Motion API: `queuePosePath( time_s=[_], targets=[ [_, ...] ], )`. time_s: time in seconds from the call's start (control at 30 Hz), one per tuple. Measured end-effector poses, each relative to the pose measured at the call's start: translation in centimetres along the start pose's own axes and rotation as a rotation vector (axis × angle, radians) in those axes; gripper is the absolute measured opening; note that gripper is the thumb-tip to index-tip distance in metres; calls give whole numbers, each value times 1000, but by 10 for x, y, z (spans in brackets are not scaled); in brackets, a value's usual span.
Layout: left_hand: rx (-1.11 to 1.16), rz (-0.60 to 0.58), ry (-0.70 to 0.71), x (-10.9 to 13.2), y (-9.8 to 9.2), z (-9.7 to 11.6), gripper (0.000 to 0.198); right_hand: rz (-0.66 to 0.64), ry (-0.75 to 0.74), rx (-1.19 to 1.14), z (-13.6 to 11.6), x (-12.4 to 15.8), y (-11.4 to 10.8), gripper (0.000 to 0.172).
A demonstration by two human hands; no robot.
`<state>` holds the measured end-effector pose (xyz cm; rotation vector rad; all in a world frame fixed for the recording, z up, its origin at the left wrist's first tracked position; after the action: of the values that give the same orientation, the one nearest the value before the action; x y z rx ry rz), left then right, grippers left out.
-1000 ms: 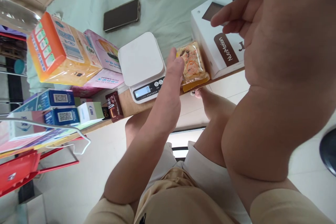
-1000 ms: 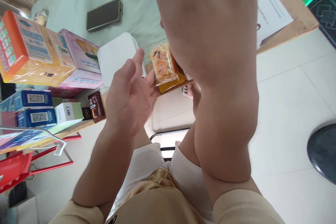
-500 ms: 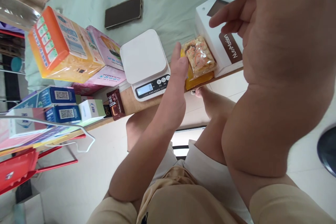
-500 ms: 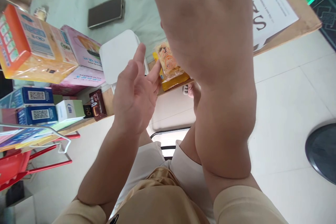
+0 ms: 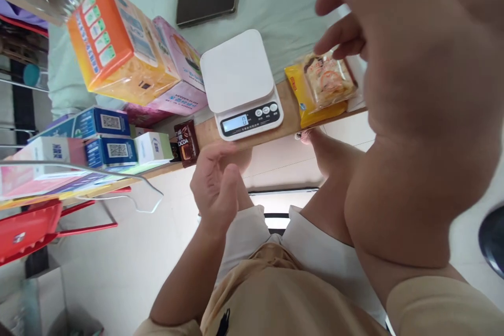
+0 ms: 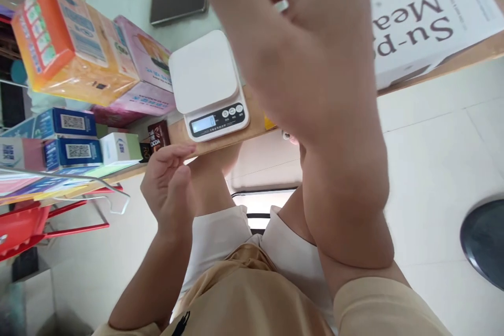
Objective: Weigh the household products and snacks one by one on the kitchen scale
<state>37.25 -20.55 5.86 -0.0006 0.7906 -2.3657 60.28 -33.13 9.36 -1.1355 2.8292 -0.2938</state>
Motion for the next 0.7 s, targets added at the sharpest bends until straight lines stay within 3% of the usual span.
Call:
queuePosePath(
  time_s=[0.03,0.1,0.27,0.37,0.5,0.7],
  targets=[
    [-107,36,-2,6,-12,-9,22,58,-69,62,-13,6,7,34],
    [-250,95,-40,17,-34,-28,20,28,-188,165,-32,14,37,29],
    [-440,132,-187,39,-59,-69,39,-480,-145,321,-24,21,150,21],
    [-602,109,-240,46,-57,-80,47,-641,-108,379,-16,27,191,20],
    [-707,123,-157,48,-54,-77,42,-686,-106,422,-12,30,211,23],
    [-650,295,-32,51,-70,-75,12,-650,-91,400,-2,26,212,28]
  ],
)
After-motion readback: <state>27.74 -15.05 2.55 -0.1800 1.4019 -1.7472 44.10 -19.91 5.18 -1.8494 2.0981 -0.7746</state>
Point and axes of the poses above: each hand's wrist, its own x-axis away from the middle knuckle, its own y-axis out of the palm, z = x × y, the point moved 9 cm from there along -x, towards the middle knuckle, and after that the axes turned 8 degrees about -z, right-handed, at the moved point
